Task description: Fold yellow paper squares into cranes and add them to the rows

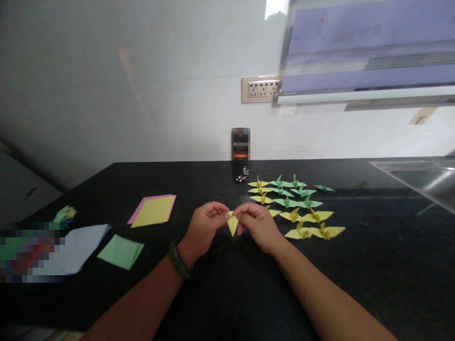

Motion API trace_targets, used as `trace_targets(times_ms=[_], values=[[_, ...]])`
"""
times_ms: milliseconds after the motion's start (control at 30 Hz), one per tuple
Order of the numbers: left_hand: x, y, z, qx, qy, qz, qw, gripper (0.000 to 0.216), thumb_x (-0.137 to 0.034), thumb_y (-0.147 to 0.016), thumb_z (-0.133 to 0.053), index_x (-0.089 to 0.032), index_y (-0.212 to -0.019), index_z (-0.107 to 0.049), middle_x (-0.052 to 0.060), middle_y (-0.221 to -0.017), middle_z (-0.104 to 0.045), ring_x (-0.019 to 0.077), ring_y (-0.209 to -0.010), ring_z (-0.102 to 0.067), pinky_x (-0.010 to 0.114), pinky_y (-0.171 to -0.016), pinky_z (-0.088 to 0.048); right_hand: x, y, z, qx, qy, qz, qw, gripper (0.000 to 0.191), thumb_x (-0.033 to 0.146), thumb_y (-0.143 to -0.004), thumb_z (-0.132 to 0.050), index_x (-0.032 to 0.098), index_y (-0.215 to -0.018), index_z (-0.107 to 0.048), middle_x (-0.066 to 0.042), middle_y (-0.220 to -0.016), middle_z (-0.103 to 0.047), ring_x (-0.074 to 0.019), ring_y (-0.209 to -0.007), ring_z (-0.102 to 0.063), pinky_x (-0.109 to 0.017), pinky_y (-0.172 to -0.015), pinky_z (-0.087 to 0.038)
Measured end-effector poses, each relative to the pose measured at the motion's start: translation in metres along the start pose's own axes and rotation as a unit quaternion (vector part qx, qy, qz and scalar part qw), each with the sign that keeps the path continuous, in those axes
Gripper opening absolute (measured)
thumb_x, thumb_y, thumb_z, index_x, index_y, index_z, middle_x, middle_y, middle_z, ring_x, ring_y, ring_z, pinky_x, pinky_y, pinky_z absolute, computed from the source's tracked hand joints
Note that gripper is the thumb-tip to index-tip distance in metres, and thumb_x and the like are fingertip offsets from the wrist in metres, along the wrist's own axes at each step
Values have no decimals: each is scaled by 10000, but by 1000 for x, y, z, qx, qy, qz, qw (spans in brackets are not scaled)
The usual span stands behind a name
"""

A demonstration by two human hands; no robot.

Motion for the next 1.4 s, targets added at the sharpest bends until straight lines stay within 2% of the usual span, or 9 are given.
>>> trace_targets(times_ms=[100,233,500,633,800,900,1000,1167,1400], values=[[7,-1,0,4,23,41,999,235,-200,-585,-698,-119,-781,-597,5,-617,-628,100,-559,-573,238,-588,-458,2,-2,3,-10,-5,20,1000,102,269,-691,-647,172,-697,-618,34,-512,-584,-88,-431,-529,-225,-471,-440],[14,-2,3,2,38,79,996,224,-257,-601,-702,-104,-713,-584,31,-624,-638,108,-538,-581,260,-588,-472,7,-3,5,-6,35,41,999,83,259,-724,-625,179,-707,-613,39,-518,-580,-90,-464,-540,-225,-503,-440],[20,-2,1,30,92,117,988,193,-239,-605,-693,-103,-700,-594,26,-592,-628,98,-518,-574,235,-569,-457,16,-1,3,6,143,65,988,110,280,-727,-593,178,-686,-602,29,-517,-564,-111,-494,-528,-252,-521,-427],[21,-2,-4,63,74,126,987,271,-371,-677,-637,-103,-667,-600,37,-574,-615,107,-520,-574,236,-552,-452,16,-1,5,5,177,83,981,104,272,-745,-563,186,-698,-599,26,-523,-551,-115,-502,-522,-260,-530,-428],[20,-3,1,19,-33,85,996,306,-401,-612,-698,-111,-622,-604,6,-504,-570,84,-462,-520,211,-497,-431,24,2,-3,36,236,131,962,125,255,-756,-541,194,-683,-623,-4,-637,-580,-117,-545,-528,-263,-546,-433],[18,-4,3,1,-42,58,997,279,-380,-622,-689,-112,-624,-611,7,-520,-579,86,-466,-516,213,-495,-423,19,0,-3,27,175,78,981,126,285,-744,-547,194,-796,-616,8,-604,-579,-125,-543,-548,-270,-552,-449],[11,-5,7,-17,-79,20,997,243,-355,-645,-666,-119,-622,-614,7,-531,-584,95,-486,-515,218,-506,-414,8,-2,0,-1,117,7,993,230,353,-744,-558,180,-896,-572,31,-550,-559,-122,-501,-544,-263,-526,-447],[4,-5,6,2,-168,-30,985,228,-340,-695,-610,-130,-608,-608,5,-527,-561,103,-496,-489,219,-497,-379,7,-3,-1,9,184,1,983,290,442,-738,-580,154,-707,-583,16,-524,-551,-102,-467,-495,-236,-491,-393],[7,-3,3,5,-199,-73,977,219,-354,-726,-566,-148,-660,-599,3,-570,-564,116,-533,-494,224,-508,-356,7,-2,1,20,227,27,973,267,419,-783,-539,161,-722,-572,34,-488,-511,-96,-446,-460,-224,-469,-364]])
Point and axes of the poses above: each hand's wrist, its own y-axis away from the middle knuckle, its own z-axis out of the back of the hand, x = y × z, the point moved 7 cm from there along -y, towards the middle knuckle
